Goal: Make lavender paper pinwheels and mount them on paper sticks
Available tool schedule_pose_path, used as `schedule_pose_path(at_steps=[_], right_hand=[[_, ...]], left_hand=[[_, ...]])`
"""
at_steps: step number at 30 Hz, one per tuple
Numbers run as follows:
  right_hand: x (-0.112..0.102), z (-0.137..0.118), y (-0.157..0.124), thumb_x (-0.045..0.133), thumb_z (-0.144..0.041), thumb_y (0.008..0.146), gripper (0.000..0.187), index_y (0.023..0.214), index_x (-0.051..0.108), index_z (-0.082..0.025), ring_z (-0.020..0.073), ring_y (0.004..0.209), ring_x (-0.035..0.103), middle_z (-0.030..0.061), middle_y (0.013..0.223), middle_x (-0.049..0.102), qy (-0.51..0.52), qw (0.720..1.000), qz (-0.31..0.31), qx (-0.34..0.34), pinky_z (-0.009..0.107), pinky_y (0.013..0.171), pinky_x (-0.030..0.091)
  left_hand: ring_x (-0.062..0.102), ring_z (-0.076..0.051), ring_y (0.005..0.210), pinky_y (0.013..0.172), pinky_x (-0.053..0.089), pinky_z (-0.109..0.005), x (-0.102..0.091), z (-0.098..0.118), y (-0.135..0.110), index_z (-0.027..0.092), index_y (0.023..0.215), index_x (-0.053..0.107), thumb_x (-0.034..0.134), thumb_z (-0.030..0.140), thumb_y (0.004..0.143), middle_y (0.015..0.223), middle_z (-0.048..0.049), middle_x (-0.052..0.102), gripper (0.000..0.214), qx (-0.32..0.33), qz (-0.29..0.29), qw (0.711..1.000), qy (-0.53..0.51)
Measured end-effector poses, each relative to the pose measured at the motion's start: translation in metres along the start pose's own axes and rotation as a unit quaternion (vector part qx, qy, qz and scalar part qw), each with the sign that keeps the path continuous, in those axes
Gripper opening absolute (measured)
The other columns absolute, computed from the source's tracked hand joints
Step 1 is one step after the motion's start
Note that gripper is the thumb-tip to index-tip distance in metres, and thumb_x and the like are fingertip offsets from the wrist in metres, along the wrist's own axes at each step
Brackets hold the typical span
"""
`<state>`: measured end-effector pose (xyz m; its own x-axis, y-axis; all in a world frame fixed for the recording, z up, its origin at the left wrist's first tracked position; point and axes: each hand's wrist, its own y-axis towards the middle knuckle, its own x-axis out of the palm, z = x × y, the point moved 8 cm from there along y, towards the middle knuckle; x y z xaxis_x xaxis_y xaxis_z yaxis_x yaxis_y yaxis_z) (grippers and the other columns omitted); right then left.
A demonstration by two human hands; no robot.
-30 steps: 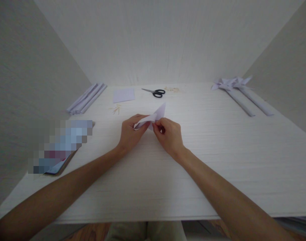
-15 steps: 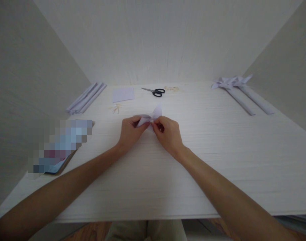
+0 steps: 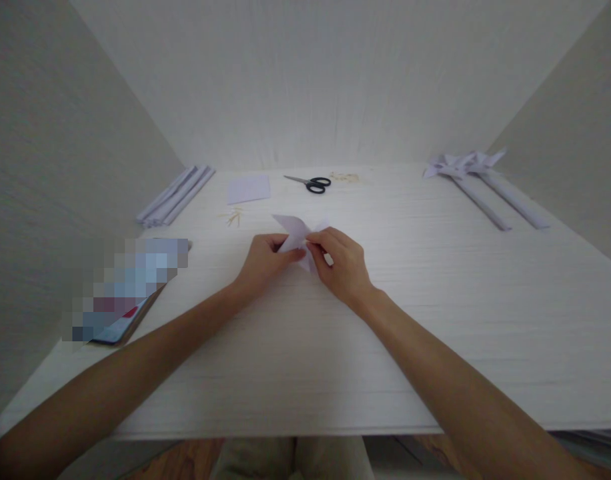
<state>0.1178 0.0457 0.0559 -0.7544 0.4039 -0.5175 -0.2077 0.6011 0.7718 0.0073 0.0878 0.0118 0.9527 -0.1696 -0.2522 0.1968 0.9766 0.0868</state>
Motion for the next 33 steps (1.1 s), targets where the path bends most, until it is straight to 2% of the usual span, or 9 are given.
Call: schedule_pose_path(at_steps=[6,11,19,23,27,33], right_hand=[[0.007,-0.001,-0.002,0.043,-0.016,0.081,0.016,0.082,0.059,-0.018,0.014,0.07,0.057,0.0051,0.076,0.062,-0.019,0.998,-0.052,-0.011,0.026,0.062,0.045],[0.013,0.003,-0.001,0.042,-0.019,0.082,0.017,0.076,0.058,-0.018,0.0165,0.068,0.053,0.0061,0.07,0.059,-0.082,0.993,-0.089,0.007,0.028,0.062,0.043],[0.016,0.004,0.0,0.041,-0.026,0.083,0.022,0.067,0.054,-0.017,0.0154,0.059,0.047,0.0051,0.063,0.055,-0.142,0.984,-0.105,0.02,0.026,0.055,0.036],[0.016,0.011,0.0,0.044,-0.027,0.082,0.022,0.065,0.052,-0.016,0.0143,0.057,0.046,0.0044,0.062,0.054,-0.13,0.984,-0.104,0.058,0.025,0.052,0.034],[0.015,0.024,-0.001,0.05,-0.027,0.078,0.018,0.064,0.051,-0.016,0.0116,0.051,0.043,0.0012,0.058,0.052,-0.109,0.982,-0.097,0.118,0.024,0.049,0.031],[0.016,0.035,-0.003,0.053,-0.027,0.075,0.02,0.058,0.048,-0.017,0.0098,0.046,0.04,-0.0018,0.051,0.048,-0.041,0.979,-0.092,0.175,0.023,0.045,0.029]], left_hand=[[0.037,-0.007,0.05,0.049,0.028,-0.021,0.0,-0.003,0.001,0.011,0.055,0.057,0.054,0.019,0.059,0.049,0.0045,0.041,0.01,-0.016,-0.003,0.999,0.034],[0.036,-0.007,0.048,0.047,0.027,-0.021,0.002,-0.001,0.001,0.012,0.051,0.055,0.052,0.018,0.059,0.048,0.0044,0.04,0.011,-0.015,-0.002,0.999,0.048],[0.039,-0.007,0.049,0.047,0.028,-0.021,0.005,0.001,0.0,0.011,0.055,0.06,0.051,0.018,0.061,0.048,0.0039,0.043,0.013,-0.003,-0.015,0.998,0.065],[0.043,-0.008,0.051,0.05,0.032,-0.021,0.007,-0.001,0.002,0.011,0.06,0.063,0.051,0.018,0.061,0.051,0.0035,0.048,0.013,-0.001,-0.036,0.996,0.076],[0.052,-0.011,0.059,0.058,0.04,-0.023,0.011,-0.004,0.004,0.012,0.073,0.065,0.052,0.014,0.06,0.061,0.0015,0.058,0.02,-0.006,-0.078,0.996,0.032],[0.057,-0.014,0.069,0.068,0.043,-0.027,0.007,-0.002,0.007,0.013,0.08,0.066,0.052,0.009,0.058,0.07,-0.0004,0.064,0.027,0.001,-0.094,0.995,0.023]])
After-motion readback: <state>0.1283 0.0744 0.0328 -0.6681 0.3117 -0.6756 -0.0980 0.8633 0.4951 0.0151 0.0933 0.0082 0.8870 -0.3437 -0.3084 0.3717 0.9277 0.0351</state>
